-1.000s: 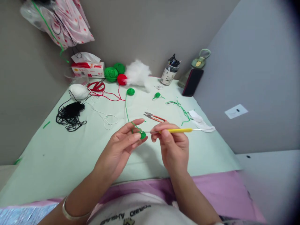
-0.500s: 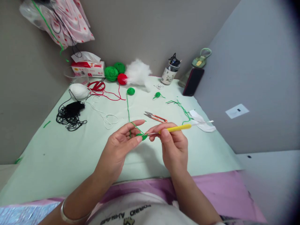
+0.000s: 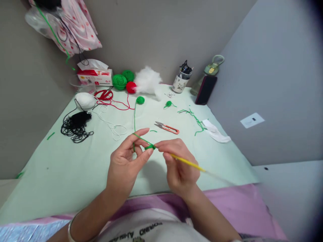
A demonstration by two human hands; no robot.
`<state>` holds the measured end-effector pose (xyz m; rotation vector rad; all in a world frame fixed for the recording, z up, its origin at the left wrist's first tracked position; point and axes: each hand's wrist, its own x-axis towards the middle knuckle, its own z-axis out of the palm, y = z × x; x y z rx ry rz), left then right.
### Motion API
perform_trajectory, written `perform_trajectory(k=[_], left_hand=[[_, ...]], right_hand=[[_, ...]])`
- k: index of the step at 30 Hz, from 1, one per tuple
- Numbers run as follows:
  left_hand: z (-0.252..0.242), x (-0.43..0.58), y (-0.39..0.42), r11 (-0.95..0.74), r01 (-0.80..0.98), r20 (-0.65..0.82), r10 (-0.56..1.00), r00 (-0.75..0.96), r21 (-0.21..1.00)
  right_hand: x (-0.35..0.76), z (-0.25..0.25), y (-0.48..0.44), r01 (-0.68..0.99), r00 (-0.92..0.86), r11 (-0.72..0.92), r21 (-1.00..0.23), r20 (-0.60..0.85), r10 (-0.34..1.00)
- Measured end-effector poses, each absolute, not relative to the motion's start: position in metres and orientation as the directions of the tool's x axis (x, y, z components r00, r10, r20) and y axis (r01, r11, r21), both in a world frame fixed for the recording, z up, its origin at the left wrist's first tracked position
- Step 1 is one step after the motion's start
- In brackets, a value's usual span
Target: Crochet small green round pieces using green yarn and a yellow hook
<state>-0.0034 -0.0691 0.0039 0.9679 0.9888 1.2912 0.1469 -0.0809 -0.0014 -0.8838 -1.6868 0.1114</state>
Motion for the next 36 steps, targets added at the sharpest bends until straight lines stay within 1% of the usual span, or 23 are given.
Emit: perform_trajectory(k=[2, 3, 4, 5, 6, 8, 9, 10, 12, 15, 17, 19, 20, 21, 22, 23, 25, 27, 28, 29, 32, 33, 36], left_hand=[[0.007, -0.002, -0.070, 0.136, -0.397, -0.105, 0.990, 0.099, 0.908], [0.008, -0.002, -0.069, 0.223, -0.460, -0.157, 0.971, 0.178, 0.859], [0.010, -0.002, -0.067, 0.320, -0.513, -0.208, 0.942, 0.264, 0.796], [0.012, -0.003, -0.066, 0.409, -0.548, -0.252, 0.906, 0.339, 0.730], [0.013, -0.004, -0.064, 0.474, -0.568, -0.282, 0.874, 0.395, 0.673], [0.015, -0.006, -0.060, 0.495, -0.595, -0.297, 0.865, 0.403, 0.633], [0.015, -0.007, -0.059, 0.470, -0.602, -0.289, 0.880, 0.377, 0.646], [0.014, -0.007, -0.058, 0.439, -0.598, -0.275, 0.896, 0.350, 0.671], [0.012, -0.007, -0.058, 0.377, -0.562, -0.239, 0.922, 0.306, 0.736], [0.009, -0.004, -0.060, 0.316, -0.487, -0.209, 0.942, 0.262, 0.814], [0.007, -0.001, -0.060, 0.290, -0.480, -0.200, 0.952, 0.230, 0.828], [0.005, 0.000, -0.059, 0.316, -0.514, -0.221, 0.946, 0.238, 0.797], [0.004, 0.000, -0.059, 0.360, -0.539, -0.244, 0.929, 0.277, 0.761], [0.003, 0.000, -0.058, 0.420, -0.561, -0.270, 0.903, 0.333, 0.714], [0.003, -0.001, -0.056, 0.477, -0.577, -0.292, 0.874, 0.388, 0.662], [0.002, -0.003, -0.055, 0.521, -0.589, -0.307, 0.849, 0.430, 0.617], [0.001, -0.006, -0.053, 0.540, -0.611, -0.312, 0.839, 0.446, 0.578], [0.001, -0.007, -0.053, 0.482, -0.620, -0.285, 0.874, 0.394, 0.619], [0.002, -0.007, -0.053, 0.449, -0.605, -0.262, 0.889, 0.376, 0.657], [0.002, -0.006, -0.054, 0.420, -0.580, -0.239, 0.900, 0.364, 0.698], [0.002, -0.005, -0.057, 0.345, -0.487, -0.195, 0.922, 0.333, 0.802], [0.002, -0.005, -0.057, 0.327, -0.465, -0.188, 0.928, 0.320, 0.823], [0.003, -0.007, -0.058, 0.292, -0.435, -0.176, 0.942, 0.287, 0.852]], right_hand=[[0.147, -0.004, -0.082, 0.629, -0.134, 0.709, -0.320, 0.853, 0.504], [0.148, -0.004, -0.082, 0.658, -0.155, 0.700, -0.277, 0.860, 0.486], [0.148, -0.005, -0.082, 0.652, -0.142, 0.699, -0.296, 0.857, 0.495], [0.149, -0.005, -0.082, 0.607, -0.090, 0.698, -0.380, 0.840, 0.535], [0.150, -0.005, -0.081, 0.523, -0.014, 0.688, -0.503, 0.802, 0.597], [0.152, -0.003, -0.077, 0.268, 0.124, 0.628, -0.731, 0.672, 0.730], [0.152, -0.002, -0.075, 0.141, 0.157, 0.591, -0.794, 0.608, 0.778], [0.151, -0.001, -0.073, 0.049, 0.164, 0.559, -0.828, 0.559, 0.813], [0.149, -0.001, -0.070, -0.016, 0.145, 0.523, -0.852, 0.515, 0.845], [0.146, -0.004, -0.070, 0.079, 0.147, 0.541, -0.837, 0.546, 0.825], [0.145, -0.007, -0.072, 0.223, 0.112, 0.590, -0.776, 0.622, 0.775], [0.146, -0.009, -0.076, 0.410, 0.033, 0.644, -0.646, 0.716, 0.698], [0.147, -0.010, -0.076, 0.471, -0.008, 0.660, -0.585, 0.746, 0.666], [0.149, -0.010, -0.077, 0.496, -0.025, 0.666, -0.557, 0.758, 0.652], [0.151, -0.010, -0.076, 0.475, -0.002, 0.661, -0.581, 0.750, 0.661], [0.154, -0.009, -0.075, 0.412, 0.051, 0.643, -0.646, 0.720, 0.692], [0.157, -0.007, -0.072, 0.176, 0.177, 0.556, -0.812, 0.582, 0.794], [0.158, -0.006, -0.070, -0.071, 0.205, 0.443, -0.894, 0.422, 0.883], [0.157, -0.006, -0.069, -0.146, 0.177, 0.403, -0.904, 0.377, 0.909], [0.156, -0.007, -0.069, -0.178, 0.144, 0.377, -0.909, 0.355, 0.924], [0.153, -0.009, -0.068, -0.158, 0.118, 0.354, -0.922, 0.338, 0.934], [0.153, -0.009, -0.068, -0.169, 0.127, 0.342, -0.924, 0.324, 0.938], [0.154, -0.008, -0.066, -0.277, 0.125, 0.285, -0.918, 0.260, 0.957]])
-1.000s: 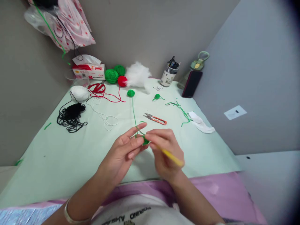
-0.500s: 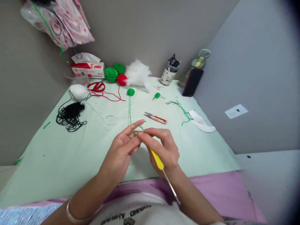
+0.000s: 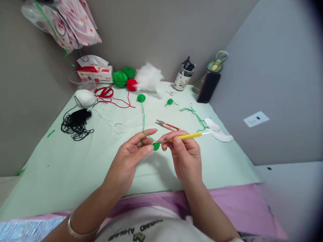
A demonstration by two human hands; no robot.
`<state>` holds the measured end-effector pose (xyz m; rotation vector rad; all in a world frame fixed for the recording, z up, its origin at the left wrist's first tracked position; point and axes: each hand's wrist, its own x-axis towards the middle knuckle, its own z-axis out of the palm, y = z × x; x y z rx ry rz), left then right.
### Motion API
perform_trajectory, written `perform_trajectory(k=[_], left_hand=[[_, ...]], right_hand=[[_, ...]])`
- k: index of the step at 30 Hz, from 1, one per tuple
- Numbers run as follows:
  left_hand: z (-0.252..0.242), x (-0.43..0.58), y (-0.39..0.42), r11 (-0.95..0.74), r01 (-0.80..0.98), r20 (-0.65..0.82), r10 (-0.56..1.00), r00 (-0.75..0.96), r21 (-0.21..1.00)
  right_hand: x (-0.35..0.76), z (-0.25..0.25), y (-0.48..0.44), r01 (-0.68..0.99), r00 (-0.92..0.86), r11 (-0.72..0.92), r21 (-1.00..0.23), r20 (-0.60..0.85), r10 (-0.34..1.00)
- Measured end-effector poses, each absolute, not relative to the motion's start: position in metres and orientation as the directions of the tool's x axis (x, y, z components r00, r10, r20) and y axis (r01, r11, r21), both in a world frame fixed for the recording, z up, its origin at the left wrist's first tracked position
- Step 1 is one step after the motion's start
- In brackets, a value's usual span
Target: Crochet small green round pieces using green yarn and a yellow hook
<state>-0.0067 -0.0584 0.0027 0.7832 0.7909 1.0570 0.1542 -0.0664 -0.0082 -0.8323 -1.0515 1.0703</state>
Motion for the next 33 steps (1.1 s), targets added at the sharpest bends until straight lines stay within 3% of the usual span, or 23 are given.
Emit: perform_trajectory(k=[4, 8, 11, 14, 16, 18, 21, 23, 26, 28, 31, 33], left_hand=[[0.003, -0.010, -0.057, 0.278, -0.405, -0.178, 0.947, 0.266, 0.871], [0.001, -0.009, -0.059, 0.178, -0.345, -0.115, 0.974, 0.195, 0.922], [0.000, -0.005, -0.062, 0.084, -0.320, -0.055, 0.994, 0.099, 0.944], [0.002, -0.003, -0.062, 0.223, -0.461, -0.154, 0.971, 0.184, 0.859], [0.005, -0.004, -0.060, 0.398, -0.544, -0.250, 0.912, 0.326, 0.739], [0.007, -0.006, -0.057, 0.475, -0.576, -0.290, 0.875, 0.388, 0.665], [0.008, -0.007, -0.054, 0.420, -0.584, -0.261, 0.904, 0.339, 0.695], [0.007, -0.006, -0.056, 0.378, -0.551, -0.222, 0.918, 0.329, 0.744], [0.005, -0.002, -0.059, 0.328, -0.513, -0.184, 0.932, 0.313, 0.793], [0.004, 0.000, -0.060, 0.309, -0.525, -0.191, 0.944, 0.267, 0.793], [0.003, 0.000, -0.059, 0.418, -0.567, -0.275, 0.905, 0.324, 0.710], [0.003, -0.001, -0.056, 0.514, -0.588, -0.318, 0.855, 0.410, 0.625]], right_hand=[[0.155, -0.003, -0.068, -0.272, 0.118, 0.290, -0.918, 0.267, 0.956], [0.152, -0.003, -0.076, 0.084, 0.122, 0.475, -0.876, 0.482, 0.867], [0.149, -0.010, -0.080, 0.436, -0.036, 0.666, -0.605, 0.728, 0.685], [0.147, -0.017, -0.080, 0.647, -0.111, 0.681, -0.344, 0.840, 0.530], [0.148, -0.016, -0.079, 0.615, -0.051, 0.655, -0.439, 0.806, 0.589], [0.149, -0.012, -0.077, 0.404, 0.074, 0.645, -0.649, 0.726, 0.684], [0.151, -0.004, -0.072, 0.054, 0.166, 0.537, -0.842, 0.538, 0.826], [0.149, -0.003, -0.069, -0.010, 0.133, 0.511, -0.859, 0.506, 0.852], [0.146, -0.005, -0.069, 0.100, 0.121, 0.555, -0.826, 0.564, 0.817], [0.146, -0.009, -0.073, 0.281, 0.082, 0.601, -0.748, 0.643, 0.761], [0.149, -0.012, -0.076, 0.526, -0.043, 0.656, -0.542, 0.753, 0.657], [0.153, -0.011, -0.076, 0.501, 0.004, 0.650, -0.571, 0.753, 0.658]])
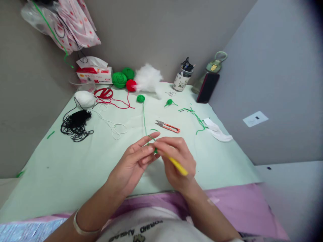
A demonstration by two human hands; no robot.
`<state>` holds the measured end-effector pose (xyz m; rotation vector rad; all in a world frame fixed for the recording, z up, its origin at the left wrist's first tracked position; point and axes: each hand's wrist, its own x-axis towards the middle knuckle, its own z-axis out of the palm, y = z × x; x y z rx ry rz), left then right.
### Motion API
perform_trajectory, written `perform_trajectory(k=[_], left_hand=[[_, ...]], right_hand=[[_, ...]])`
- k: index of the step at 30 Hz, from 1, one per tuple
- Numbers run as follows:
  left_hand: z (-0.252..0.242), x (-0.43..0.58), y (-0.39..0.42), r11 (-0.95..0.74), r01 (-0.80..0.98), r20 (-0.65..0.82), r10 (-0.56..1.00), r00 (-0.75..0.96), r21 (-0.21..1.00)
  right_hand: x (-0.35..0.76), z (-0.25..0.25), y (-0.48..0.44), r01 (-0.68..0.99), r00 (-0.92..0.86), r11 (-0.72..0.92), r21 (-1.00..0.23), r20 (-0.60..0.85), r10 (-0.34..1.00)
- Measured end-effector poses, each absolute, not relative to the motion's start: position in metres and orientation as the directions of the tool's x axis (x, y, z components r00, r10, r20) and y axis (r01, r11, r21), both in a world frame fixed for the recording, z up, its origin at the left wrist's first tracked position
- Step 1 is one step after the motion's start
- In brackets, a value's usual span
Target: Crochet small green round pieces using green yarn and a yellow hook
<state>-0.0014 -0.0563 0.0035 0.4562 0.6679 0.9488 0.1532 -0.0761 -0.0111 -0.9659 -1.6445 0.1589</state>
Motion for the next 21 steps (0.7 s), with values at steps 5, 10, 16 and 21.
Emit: perform_trajectory(k=[5, 10, 16, 21], left_hand=[[0.0031, -0.0040, -0.0538, 0.478, -0.609, -0.291, 0.876, 0.385, 0.633], [-0.0003, -0.0011, -0.0568, 0.366, -0.502, -0.217, 0.918, 0.331, 0.784], [0.0027, -0.0044, -0.0574, 0.378, -0.479, -0.235, 0.914, 0.331, 0.792], [0.0015, -0.0074, -0.0589, 0.250, -0.397, -0.172, 0.960, 0.222, 0.883]], right_hand=[[0.1578, -0.0052, -0.0693, -0.004, 0.181, 0.471, -0.882, 0.463, 0.868], [0.1546, -0.0089, -0.0677, 0.007, 0.119, 0.430, -0.903, 0.428, 0.896], [0.1562, -0.0083, -0.0663, -0.219, 0.118, 0.304, -0.927, 0.284, 0.952], [0.1528, -0.0046, -0.0753, 0.009, 0.148, 0.420, -0.908, 0.416, 0.897]])
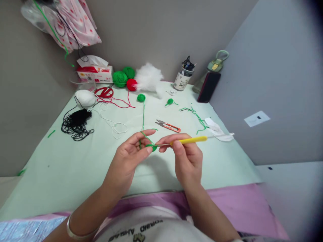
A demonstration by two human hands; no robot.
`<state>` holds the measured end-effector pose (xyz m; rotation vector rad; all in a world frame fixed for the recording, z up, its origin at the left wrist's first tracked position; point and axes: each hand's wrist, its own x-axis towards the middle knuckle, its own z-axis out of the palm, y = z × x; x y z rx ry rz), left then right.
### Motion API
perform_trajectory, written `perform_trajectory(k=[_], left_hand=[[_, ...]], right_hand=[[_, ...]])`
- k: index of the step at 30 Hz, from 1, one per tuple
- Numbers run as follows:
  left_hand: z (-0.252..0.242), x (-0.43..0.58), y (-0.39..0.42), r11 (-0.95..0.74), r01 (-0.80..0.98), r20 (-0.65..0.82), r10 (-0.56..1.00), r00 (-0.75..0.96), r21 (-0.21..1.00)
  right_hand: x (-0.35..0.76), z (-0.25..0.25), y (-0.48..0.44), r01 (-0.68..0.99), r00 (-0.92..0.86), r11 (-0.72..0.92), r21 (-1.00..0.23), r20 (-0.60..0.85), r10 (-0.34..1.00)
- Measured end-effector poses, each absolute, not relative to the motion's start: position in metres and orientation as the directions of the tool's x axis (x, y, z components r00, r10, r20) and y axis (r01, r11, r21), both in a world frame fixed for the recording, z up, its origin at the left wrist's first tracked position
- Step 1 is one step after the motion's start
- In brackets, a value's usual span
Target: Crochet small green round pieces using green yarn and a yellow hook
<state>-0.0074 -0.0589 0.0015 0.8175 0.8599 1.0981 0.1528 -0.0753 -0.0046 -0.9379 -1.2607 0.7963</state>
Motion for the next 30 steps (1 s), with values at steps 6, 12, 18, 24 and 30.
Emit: perform_trajectory(k=[6, 12, 18, 24, 30], left_hand=[[-0.004, -0.004, -0.062, 0.024, -0.266, -0.015, 0.999, 0.039, 0.964], [-0.001, -0.006, -0.063, 0.062, -0.289, -0.036, 0.995, 0.095, 0.955], [-0.002, -0.007, -0.062, 0.077, -0.285, -0.051, 0.994, 0.100, 0.955], [-0.001, -0.005, -0.063, 0.068, -0.314, -0.047, 0.996, 0.072, 0.947], [0.004, -0.005, -0.062, 0.260, -0.420, -0.173, 0.957, 0.234, 0.870]], right_hand=[[0.150, -0.010, -0.083, 0.398, -0.054, 0.707, -0.584, 0.755, 0.654], [0.148, -0.009, -0.083, 0.241, 0.112, 0.635, -0.734, 0.671, 0.733], [0.149, -0.012, -0.081, 0.287, 0.057, 0.667, -0.687, 0.707, 0.705], [0.149, -0.013, -0.081, 0.279, 0.047, 0.701, -0.656, 0.738, 0.673], [0.152, -0.003, -0.077, -0.193, 0.185, 0.371, -0.908, 0.337, 0.923]])
